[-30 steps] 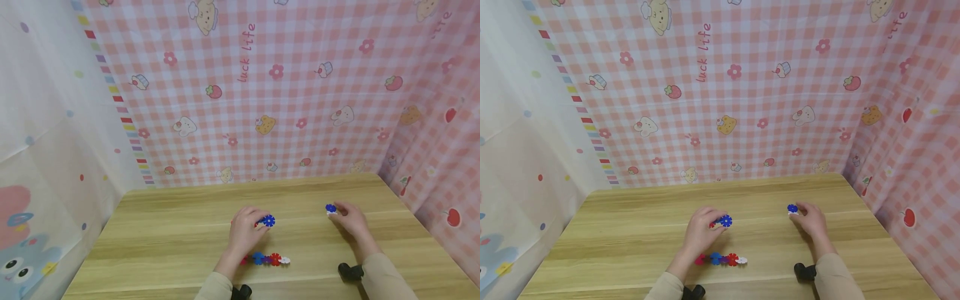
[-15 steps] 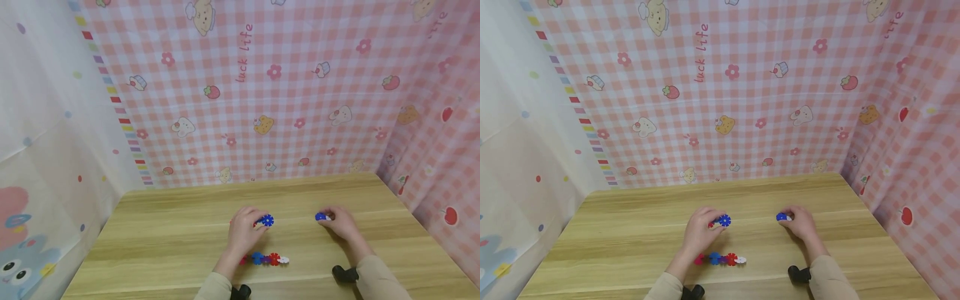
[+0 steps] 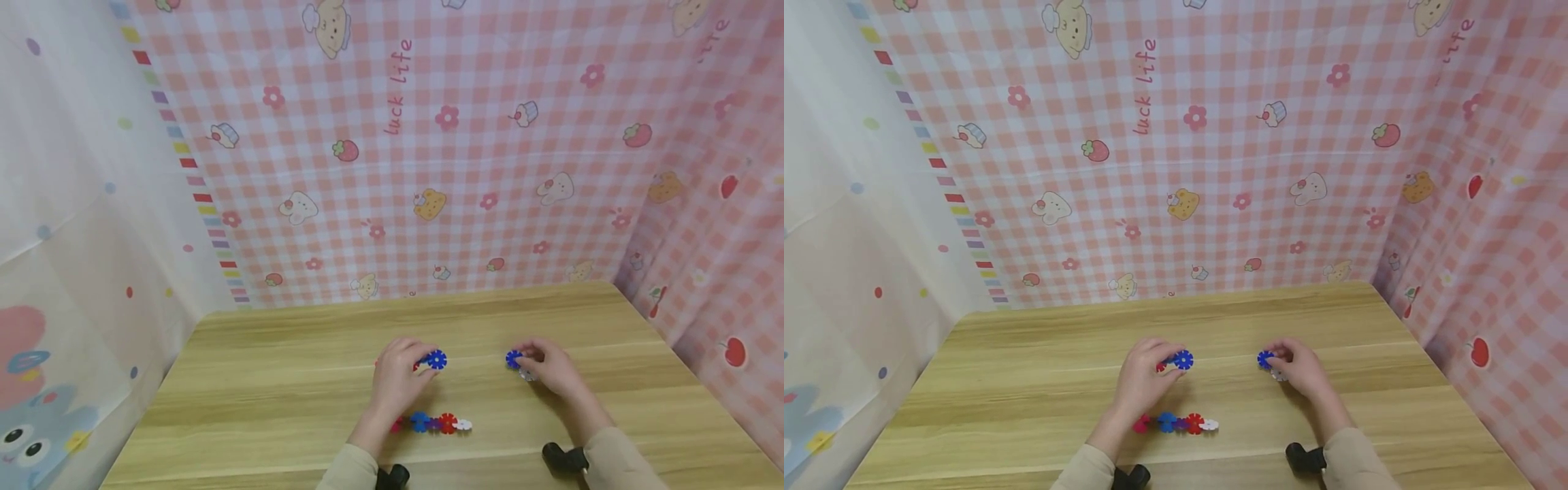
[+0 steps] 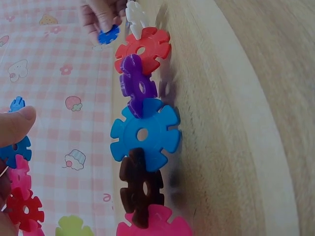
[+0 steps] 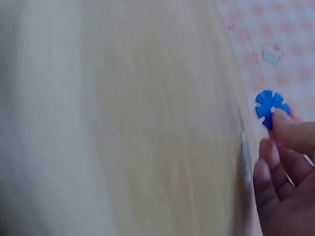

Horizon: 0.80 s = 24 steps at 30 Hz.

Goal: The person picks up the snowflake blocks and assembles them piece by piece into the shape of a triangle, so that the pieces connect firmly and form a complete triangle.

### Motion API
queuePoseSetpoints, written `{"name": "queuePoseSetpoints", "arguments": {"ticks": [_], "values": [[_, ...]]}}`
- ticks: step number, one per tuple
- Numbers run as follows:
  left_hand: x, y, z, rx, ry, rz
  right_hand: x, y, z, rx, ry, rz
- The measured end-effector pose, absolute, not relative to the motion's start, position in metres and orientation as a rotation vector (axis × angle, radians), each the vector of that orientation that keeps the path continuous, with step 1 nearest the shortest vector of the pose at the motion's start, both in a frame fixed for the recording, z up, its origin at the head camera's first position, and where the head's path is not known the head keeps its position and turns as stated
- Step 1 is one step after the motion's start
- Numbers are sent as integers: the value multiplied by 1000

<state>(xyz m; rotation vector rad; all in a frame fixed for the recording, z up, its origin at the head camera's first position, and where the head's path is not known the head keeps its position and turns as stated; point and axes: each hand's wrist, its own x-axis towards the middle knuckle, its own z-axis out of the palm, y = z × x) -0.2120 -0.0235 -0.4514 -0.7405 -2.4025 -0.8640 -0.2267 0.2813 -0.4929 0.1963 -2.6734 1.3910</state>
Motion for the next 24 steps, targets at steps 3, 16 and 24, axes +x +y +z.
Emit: {"name": "queuePoseSetpoints", "arguments": {"ticks": [3, 16, 24], "values": [[-212, -24, -451, -738, -2413, -856, -225, 266, -486, 189, -2653, 1478], [-212, -26, -451, -735, -2409, -838, -217, 211, -458, 311, -2499, 1939], [-213, -26, -453, -769, -2354, -815, -215, 197, -457, 282, -2390, 2281]]}}
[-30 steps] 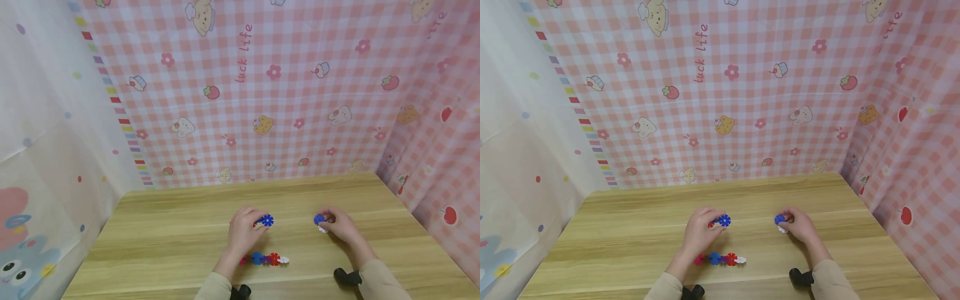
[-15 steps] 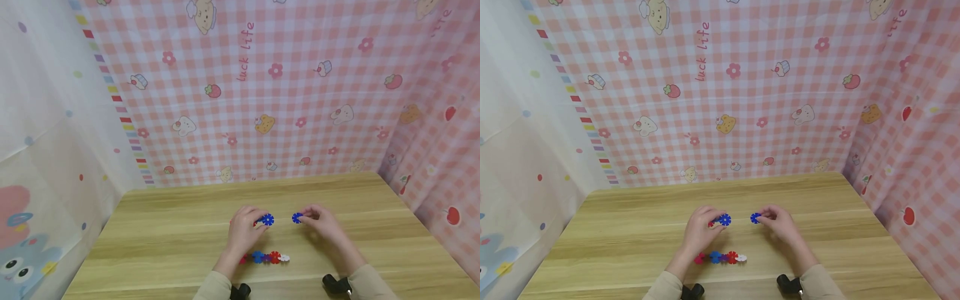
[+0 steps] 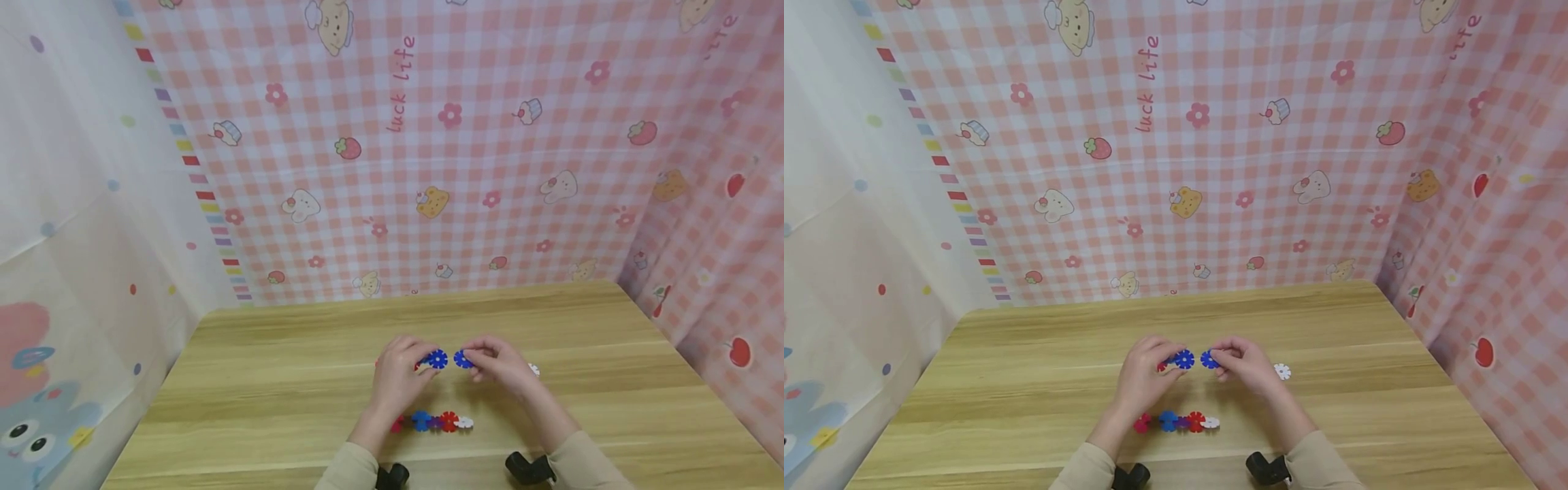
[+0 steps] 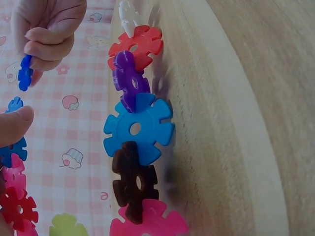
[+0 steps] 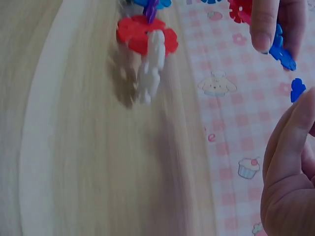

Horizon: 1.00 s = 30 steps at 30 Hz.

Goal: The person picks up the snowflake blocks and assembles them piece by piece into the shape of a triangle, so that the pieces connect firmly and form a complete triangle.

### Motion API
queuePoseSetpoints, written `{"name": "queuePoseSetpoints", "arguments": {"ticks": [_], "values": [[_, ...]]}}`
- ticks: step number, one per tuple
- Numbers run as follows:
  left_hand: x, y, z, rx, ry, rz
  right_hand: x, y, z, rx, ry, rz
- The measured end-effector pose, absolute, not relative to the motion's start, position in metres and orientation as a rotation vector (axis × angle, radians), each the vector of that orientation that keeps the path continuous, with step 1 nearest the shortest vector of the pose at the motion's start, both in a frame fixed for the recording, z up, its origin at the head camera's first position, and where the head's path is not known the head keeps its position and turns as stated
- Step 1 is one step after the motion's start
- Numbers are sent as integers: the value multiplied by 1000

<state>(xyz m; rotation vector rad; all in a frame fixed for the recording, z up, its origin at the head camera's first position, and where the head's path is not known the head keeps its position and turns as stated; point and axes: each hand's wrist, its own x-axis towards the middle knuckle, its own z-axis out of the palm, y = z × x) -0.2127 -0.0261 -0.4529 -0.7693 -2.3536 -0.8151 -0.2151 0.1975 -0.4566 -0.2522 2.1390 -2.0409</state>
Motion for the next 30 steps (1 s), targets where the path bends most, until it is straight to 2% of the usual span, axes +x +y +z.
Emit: {"name": "queuePoseSetpoints", "arguments": {"ticks": [16, 30], "values": [[-215, -28, -457, -842, -2249, -762, -215, 185, -457, -199, 1822, -2184], [-216, -30, -459, -933, -2125, -784, -218, 183, -457, -265, 1699, -2155]]}}
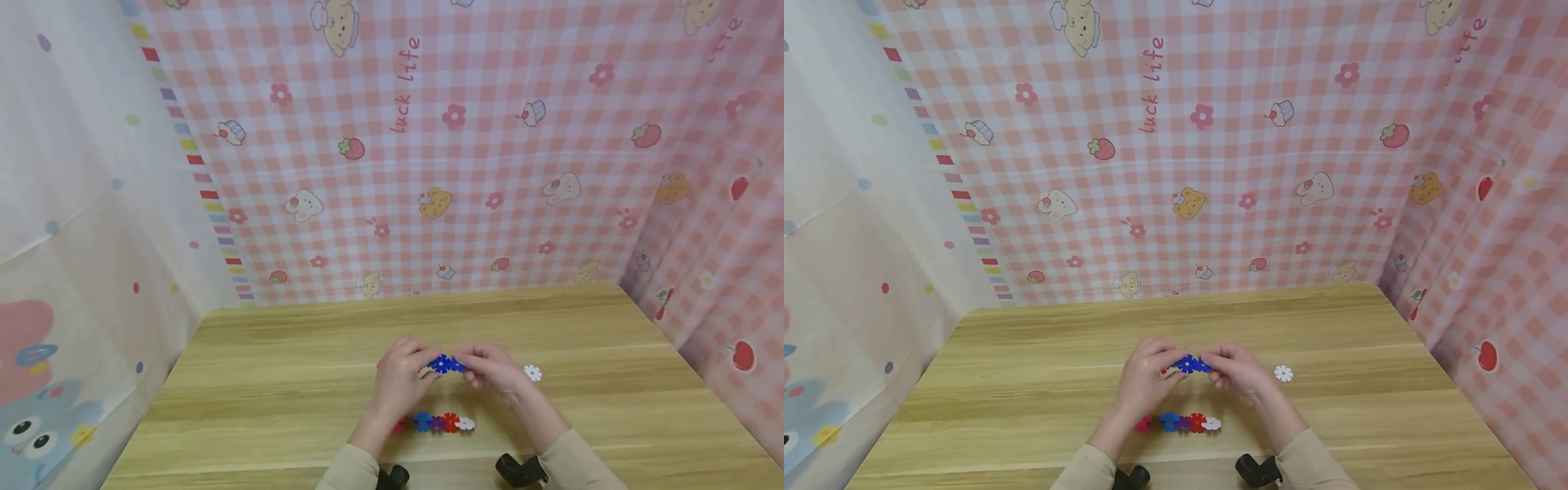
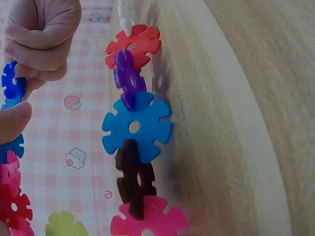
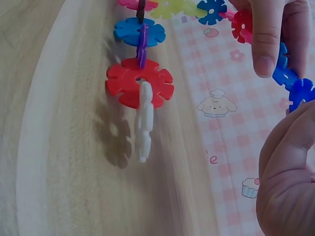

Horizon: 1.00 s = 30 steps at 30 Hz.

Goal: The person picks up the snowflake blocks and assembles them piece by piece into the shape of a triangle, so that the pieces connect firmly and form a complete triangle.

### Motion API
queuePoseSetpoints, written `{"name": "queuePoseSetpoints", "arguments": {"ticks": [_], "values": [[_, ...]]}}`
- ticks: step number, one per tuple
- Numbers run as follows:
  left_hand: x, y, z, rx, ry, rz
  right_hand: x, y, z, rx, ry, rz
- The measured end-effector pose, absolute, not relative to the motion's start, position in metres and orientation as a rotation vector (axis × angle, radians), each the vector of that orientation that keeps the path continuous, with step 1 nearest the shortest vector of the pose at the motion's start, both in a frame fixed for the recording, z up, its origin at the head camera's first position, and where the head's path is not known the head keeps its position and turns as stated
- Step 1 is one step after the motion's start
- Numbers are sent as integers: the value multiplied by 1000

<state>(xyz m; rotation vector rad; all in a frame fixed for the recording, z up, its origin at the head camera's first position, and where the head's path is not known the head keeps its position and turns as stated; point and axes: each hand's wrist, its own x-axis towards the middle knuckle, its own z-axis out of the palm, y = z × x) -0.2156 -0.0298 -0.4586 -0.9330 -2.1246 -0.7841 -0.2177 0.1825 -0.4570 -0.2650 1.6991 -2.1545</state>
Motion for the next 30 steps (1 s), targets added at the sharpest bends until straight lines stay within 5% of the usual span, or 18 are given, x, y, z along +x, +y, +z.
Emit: {"name": "queuePoseSetpoints", "arguments": {"ticks": [30], "values": [[-214, -23, -445, -996, -2260, -855, -217, 177, -463, -226, 1695, -2180]]}}
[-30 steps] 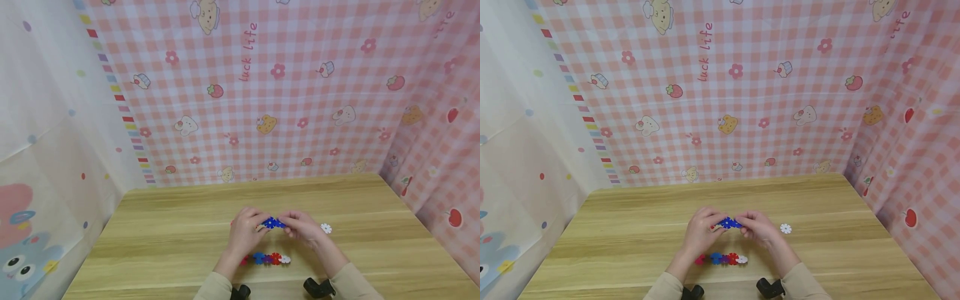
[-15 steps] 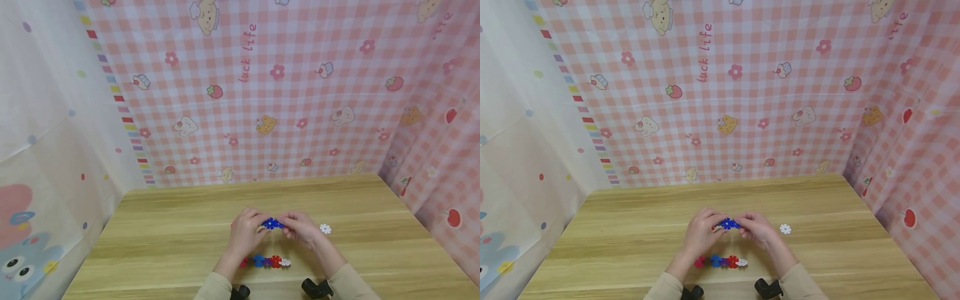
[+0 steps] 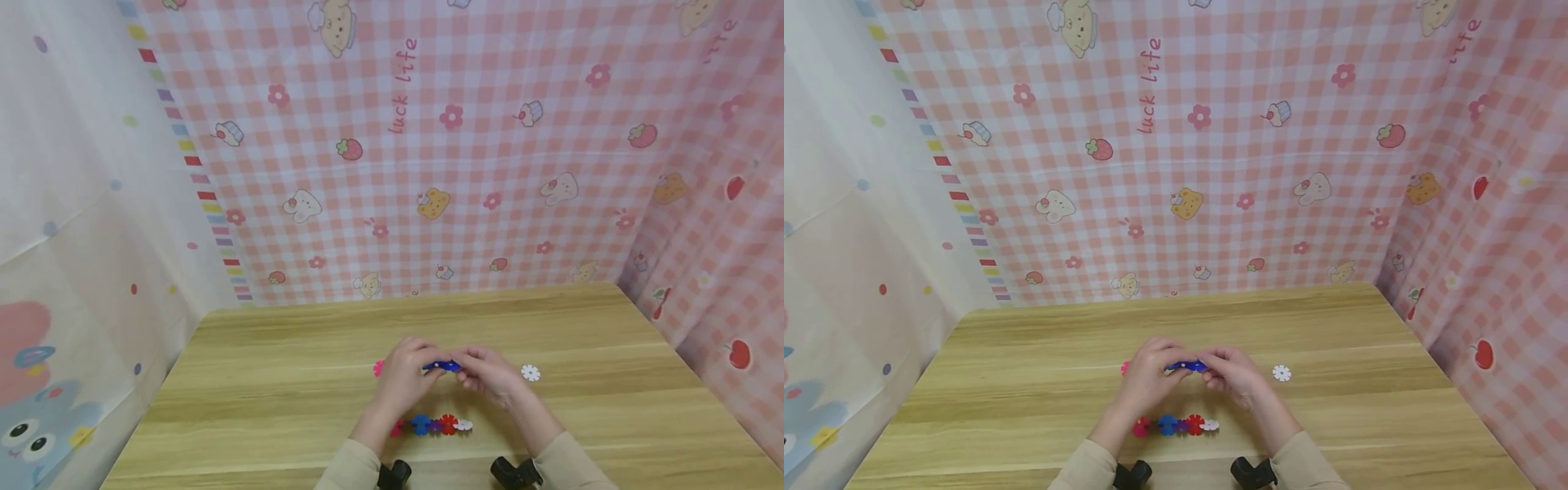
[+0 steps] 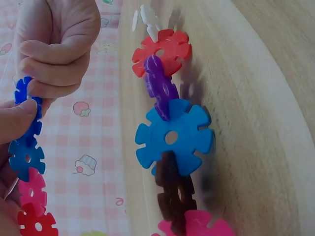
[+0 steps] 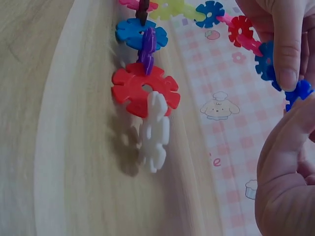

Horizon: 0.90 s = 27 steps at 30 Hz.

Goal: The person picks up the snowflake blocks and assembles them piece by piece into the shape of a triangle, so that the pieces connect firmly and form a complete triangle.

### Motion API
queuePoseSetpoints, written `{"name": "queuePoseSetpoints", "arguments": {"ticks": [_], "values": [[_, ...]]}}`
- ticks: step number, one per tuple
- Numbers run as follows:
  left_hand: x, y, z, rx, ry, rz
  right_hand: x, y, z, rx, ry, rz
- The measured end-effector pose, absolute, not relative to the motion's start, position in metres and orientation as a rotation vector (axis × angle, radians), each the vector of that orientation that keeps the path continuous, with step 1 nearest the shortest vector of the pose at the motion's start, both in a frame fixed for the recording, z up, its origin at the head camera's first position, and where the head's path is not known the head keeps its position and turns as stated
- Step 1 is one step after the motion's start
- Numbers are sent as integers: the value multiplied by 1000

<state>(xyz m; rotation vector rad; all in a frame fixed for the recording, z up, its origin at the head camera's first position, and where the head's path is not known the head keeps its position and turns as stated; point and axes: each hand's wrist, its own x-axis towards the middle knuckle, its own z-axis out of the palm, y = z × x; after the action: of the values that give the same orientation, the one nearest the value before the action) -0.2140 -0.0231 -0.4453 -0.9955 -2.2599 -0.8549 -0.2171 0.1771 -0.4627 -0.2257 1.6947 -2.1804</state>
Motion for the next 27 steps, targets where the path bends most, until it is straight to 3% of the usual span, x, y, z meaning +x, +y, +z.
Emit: {"name": "queuePoseSetpoints", "arguments": {"ticks": [27], "values": [[-215, -35, -441, -851, -2357, -981, -200, 285, -472, -191, 2857, -1534]]}}
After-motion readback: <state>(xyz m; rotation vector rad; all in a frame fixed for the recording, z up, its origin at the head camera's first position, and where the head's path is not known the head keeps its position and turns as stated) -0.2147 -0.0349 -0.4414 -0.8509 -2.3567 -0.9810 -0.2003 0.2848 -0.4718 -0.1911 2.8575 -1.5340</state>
